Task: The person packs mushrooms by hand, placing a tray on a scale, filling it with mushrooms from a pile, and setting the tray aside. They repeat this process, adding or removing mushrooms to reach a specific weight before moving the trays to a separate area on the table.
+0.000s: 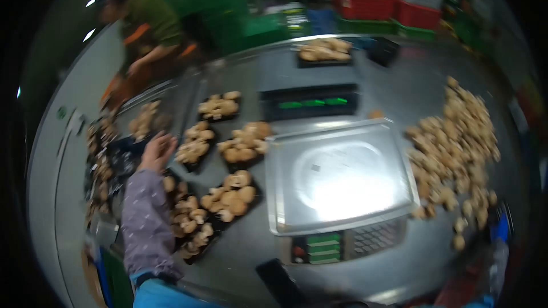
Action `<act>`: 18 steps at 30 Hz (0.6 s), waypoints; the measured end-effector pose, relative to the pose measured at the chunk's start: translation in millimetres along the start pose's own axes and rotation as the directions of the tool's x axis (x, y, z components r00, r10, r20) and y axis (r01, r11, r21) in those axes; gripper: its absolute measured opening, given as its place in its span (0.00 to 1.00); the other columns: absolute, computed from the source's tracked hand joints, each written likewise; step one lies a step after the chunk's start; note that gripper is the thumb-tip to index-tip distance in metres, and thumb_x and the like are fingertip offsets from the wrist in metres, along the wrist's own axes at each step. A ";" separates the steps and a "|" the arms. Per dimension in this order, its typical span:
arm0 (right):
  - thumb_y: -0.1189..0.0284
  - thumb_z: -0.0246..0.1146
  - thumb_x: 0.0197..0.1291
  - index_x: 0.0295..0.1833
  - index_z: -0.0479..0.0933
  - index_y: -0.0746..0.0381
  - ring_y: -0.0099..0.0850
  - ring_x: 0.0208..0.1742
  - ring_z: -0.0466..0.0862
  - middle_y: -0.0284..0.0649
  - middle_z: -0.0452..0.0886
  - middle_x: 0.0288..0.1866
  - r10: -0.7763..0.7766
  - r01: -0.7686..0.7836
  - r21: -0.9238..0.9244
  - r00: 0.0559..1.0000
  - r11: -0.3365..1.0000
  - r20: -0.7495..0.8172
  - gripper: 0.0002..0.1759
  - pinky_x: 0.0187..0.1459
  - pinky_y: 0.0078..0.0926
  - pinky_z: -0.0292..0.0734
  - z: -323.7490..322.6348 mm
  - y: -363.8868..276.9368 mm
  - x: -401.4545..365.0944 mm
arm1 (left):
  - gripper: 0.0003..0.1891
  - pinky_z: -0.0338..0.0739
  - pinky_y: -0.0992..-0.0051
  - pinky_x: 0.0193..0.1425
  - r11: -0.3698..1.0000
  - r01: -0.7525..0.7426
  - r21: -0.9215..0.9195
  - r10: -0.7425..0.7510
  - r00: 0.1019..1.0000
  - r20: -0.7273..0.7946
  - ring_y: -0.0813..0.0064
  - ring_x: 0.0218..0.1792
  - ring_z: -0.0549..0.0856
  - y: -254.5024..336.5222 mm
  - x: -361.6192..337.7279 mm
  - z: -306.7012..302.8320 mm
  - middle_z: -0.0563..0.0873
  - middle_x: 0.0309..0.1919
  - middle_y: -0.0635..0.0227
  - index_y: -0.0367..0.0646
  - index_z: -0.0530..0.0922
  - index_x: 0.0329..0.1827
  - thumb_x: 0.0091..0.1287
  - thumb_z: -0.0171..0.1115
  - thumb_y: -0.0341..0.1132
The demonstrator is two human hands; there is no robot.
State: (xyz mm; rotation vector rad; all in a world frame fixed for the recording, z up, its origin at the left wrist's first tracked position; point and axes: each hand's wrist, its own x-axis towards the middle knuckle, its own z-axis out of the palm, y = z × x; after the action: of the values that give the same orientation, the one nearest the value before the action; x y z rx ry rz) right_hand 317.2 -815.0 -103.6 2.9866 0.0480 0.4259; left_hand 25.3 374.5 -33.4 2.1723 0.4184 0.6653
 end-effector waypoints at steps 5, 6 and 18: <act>0.66 0.57 0.55 0.44 0.75 0.62 0.38 0.48 0.76 0.48 0.78 0.44 0.574 -0.578 0.585 0.789 0.569 0.220 0.14 0.50 0.34 0.69 11.9 82.2 -33.0 | 0.25 0.75 0.75 0.48 0.596 0.568 -0.568 -0.613 0.778 0.135 0.72 0.45 0.77 202.6 -10.5 94.0 0.75 0.49 0.62 0.42 0.63 0.62 0.61 0.56 0.28; 0.67 0.57 0.54 0.41 0.75 0.61 0.40 0.42 0.77 0.48 0.78 0.41 0.412 -0.438 0.280 0.899 0.854 0.150 0.12 0.45 0.34 0.71 -11.5 57.9 -36.6 | 0.24 0.75 0.75 0.47 0.601 0.572 -0.559 -0.590 0.789 0.172 0.72 0.45 0.77 219.7 -15.4 107.1 0.76 0.49 0.63 0.42 0.63 0.61 0.61 0.56 0.29; 0.69 0.60 0.43 0.28 0.78 0.58 0.45 0.32 0.80 0.45 0.78 0.28 -0.043 0.080 -0.182 0.979 0.980 0.197 0.06 0.35 0.37 0.76 -85.4 -6.7 -24.5 | 0.21 0.80 0.76 0.41 0.590 0.678 -0.439 -0.364 0.708 0.605 0.71 0.38 0.81 368.2 -78.5 289.1 0.76 0.49 0.62 0.43 0.65 0.58 0.61 0.56 0.30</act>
State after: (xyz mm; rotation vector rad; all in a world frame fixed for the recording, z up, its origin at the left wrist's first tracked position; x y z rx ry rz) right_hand 269.7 -799.5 -29.8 2.8144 0.0770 0.1243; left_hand 158.4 -68.1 74.8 1.3422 0.4803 -0.0877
